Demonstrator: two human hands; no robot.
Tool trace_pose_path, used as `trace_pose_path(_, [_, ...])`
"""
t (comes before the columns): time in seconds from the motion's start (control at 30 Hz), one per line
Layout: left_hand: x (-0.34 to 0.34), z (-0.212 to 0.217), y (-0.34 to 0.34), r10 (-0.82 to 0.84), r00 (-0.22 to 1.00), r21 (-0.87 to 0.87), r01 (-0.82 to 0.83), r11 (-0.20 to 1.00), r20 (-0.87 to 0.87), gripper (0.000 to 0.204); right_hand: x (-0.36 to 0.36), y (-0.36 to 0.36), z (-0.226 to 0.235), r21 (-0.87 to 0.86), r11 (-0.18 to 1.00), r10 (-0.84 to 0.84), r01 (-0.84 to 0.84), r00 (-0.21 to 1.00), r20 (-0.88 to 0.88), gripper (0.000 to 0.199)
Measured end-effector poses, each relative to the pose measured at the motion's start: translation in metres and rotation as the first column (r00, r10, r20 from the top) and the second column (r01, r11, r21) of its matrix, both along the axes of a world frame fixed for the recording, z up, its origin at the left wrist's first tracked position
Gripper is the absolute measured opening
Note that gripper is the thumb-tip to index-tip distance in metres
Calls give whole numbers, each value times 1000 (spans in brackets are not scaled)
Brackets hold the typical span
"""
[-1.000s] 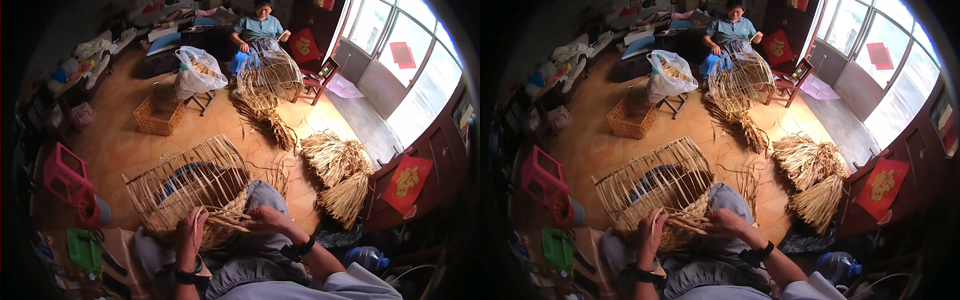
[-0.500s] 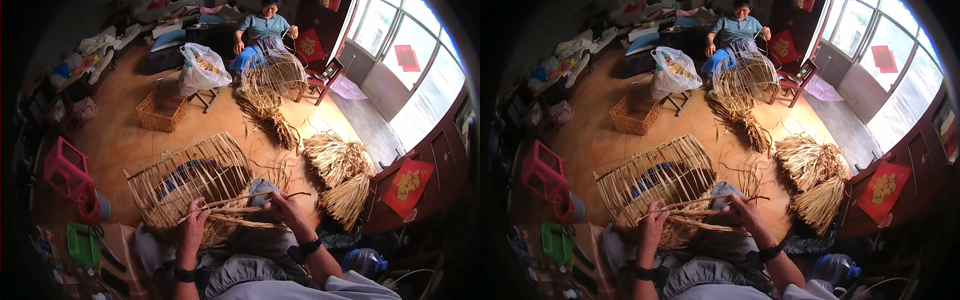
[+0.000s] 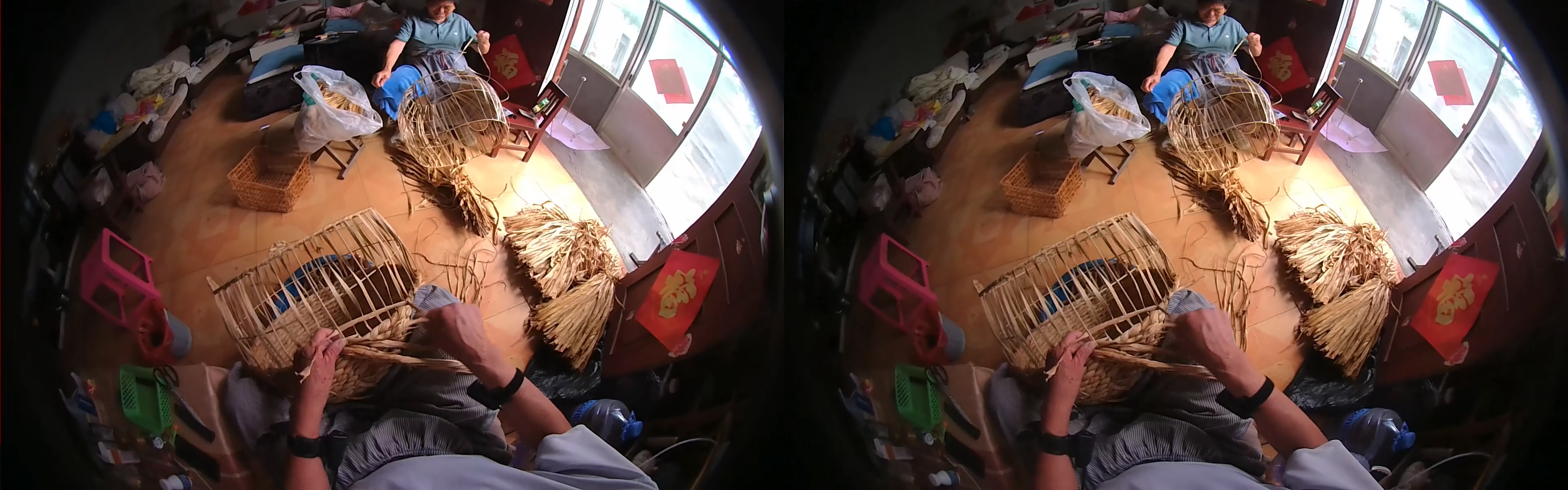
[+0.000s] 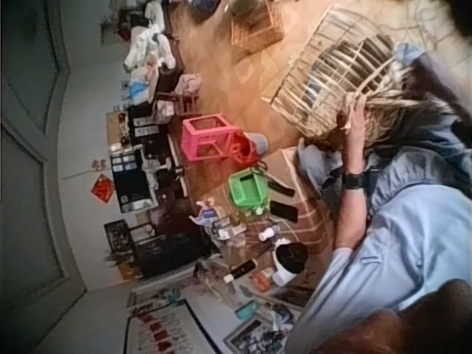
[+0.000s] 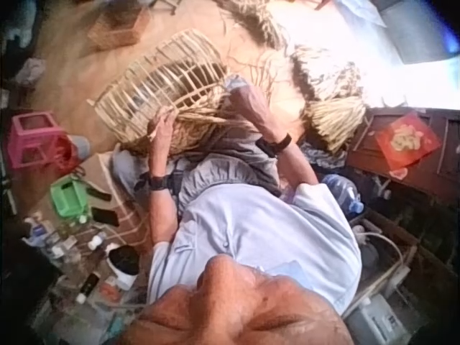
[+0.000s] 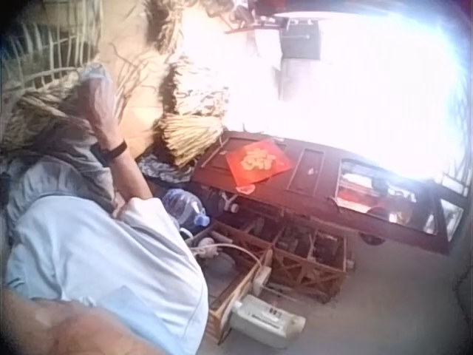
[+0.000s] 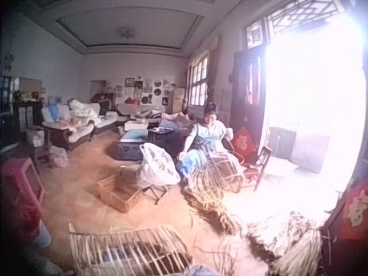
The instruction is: Weaving a basket using straw or bamboo strips.
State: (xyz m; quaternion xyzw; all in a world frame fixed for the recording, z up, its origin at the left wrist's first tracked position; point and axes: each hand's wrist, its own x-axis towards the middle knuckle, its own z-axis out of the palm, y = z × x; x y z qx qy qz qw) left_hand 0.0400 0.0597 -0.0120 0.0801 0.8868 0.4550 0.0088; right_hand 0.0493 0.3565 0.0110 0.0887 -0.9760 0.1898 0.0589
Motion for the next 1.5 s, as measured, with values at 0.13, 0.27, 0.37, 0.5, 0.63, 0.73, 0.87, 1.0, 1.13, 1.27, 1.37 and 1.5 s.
trace_pose_path(0.13, [1,15,10,1,998,1,-1,1000,64,33,2,56,-59,-2,942,-333,336,934,-129,25])
trace_pose_path(0.27, [-4,12,7,78,993,38,-81,996,85,25,9,68,-63,-784,-75,-221,617,756,616,29])
trace_pose_path(0.37, [-6,11,8,66,991,39,-71,997,117,27,8,91,-66,-762,-539,244,360,932,268,24])
trace_pose_path(0.5, [-9,-2,-4,64,983,137,-89,987,175,26,-9,103,-60,-816,-463,171,347,938,302,19])
trace_pose_path(0.63, [-13,-5,-8,0,988,116,-18,993,155,21,-15,167,-90,-762,-620,43,186,978,204,23])
trace_pose_path(0.73, [-12,-5,-13,22,988,67,-33,997,154,21,-5,213,-133,-881,-414,-91,229,953,291,38])
trace_pose_path(0.87, [-10,-1,-18,40,975,85,-59,995,218,23,42,239,-223,-767,-197,-194,611,742,641,56])
trace_pose_path(1.0, [-10,-9,-23,19,975,124,-48,991,221,25,120,227,-341,-503,-25,-322,864,469,822,43])
trace_pose_path(1.13, [-12,-4,-33,13,959,90,-40,995,282,25,166,166,-392,-237,290,-400,927,343,850,26])
trace_pose_path(1.27, [-12,-8,-38,40,957,96,-71,993,286,22,187,131,-408,-146,679,-489,720,592,640,30])
trace_pose_path(1.37, [-8,0,-30,55,964,78,-78,994,260,20,181,112,-403,3,726,-465,687,488,738,39])
trace_pose_path(1.5, [-8,3,-30,32,960,34,-43,998,279,26,177,119,-404,-50,784,-358,619,517,778,45])
